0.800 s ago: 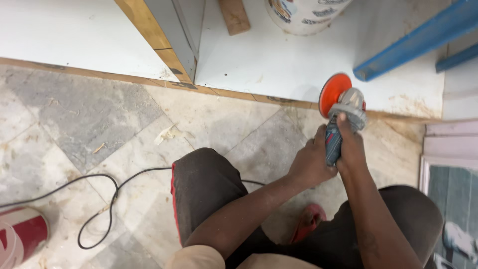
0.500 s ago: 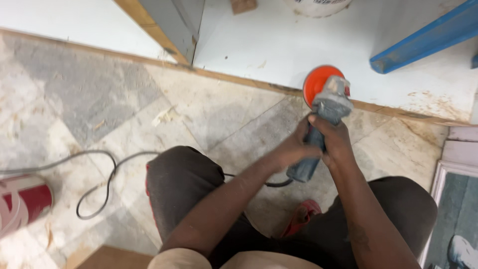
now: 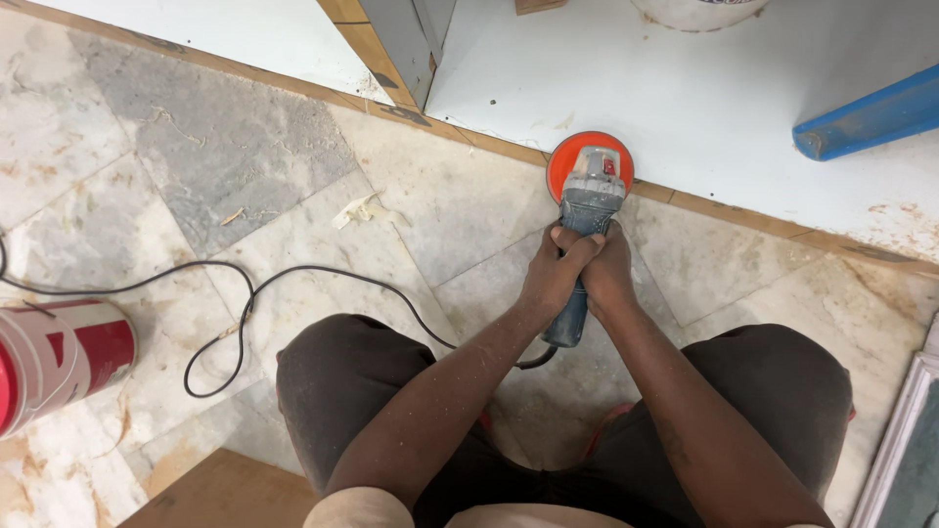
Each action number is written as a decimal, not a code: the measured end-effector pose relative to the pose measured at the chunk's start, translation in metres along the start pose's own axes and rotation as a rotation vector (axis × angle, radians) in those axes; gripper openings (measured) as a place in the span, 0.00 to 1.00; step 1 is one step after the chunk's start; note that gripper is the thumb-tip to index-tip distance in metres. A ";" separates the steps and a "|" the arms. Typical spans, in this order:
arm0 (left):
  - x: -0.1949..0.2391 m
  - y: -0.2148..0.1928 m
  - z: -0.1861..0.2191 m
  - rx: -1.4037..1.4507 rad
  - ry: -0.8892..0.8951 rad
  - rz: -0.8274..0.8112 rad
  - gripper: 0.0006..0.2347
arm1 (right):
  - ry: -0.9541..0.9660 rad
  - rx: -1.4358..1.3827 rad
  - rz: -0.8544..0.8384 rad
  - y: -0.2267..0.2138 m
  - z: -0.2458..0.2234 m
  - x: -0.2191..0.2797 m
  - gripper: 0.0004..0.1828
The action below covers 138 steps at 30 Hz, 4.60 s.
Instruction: The person uses an angle grinder to smooth the floor along the base of a white cabinet. They move the tool steadily along the edge, generating dust as they work.
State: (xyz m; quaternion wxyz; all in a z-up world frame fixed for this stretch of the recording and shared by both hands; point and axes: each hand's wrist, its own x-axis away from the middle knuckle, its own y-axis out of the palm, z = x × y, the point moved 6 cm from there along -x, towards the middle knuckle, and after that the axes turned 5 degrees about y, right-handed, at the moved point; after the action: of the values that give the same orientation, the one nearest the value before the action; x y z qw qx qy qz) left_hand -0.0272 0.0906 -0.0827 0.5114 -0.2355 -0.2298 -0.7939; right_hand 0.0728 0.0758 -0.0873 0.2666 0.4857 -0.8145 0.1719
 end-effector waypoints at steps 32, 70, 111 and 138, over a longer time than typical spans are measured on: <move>-0.013 -0.043 -0.010 -0.061 0.016 0.112 0.32 | -0.033 0.072 0.027 0.043 0.020 -0.016 0.15; -0.014 -0.042 -0.004 -0.083 -0.016 0.096 0.34 | 0.002 0.142 0.048 0.045 0.010 -0.016 0.14; -0.023 -0.015 -0.023 -0.112 0.041 0.095 0.31 | -0.042 0.157 0.137 0.012 0.012 -0.009 0.14; -0.022 0.000 -0.034 -0.074 -0.039 0.035 0.33 | 0.052 0.150 0.162 -0.002 0.017 -0.003 0.17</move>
State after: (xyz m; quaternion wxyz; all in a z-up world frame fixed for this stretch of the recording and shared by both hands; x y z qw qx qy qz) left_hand -0.0240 0.0860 -0.1226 0.5115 -0.2737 -0.2058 -0.7881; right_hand 0.0714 0.0678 -0.1027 0.2360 0.4322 -0.8287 0.2659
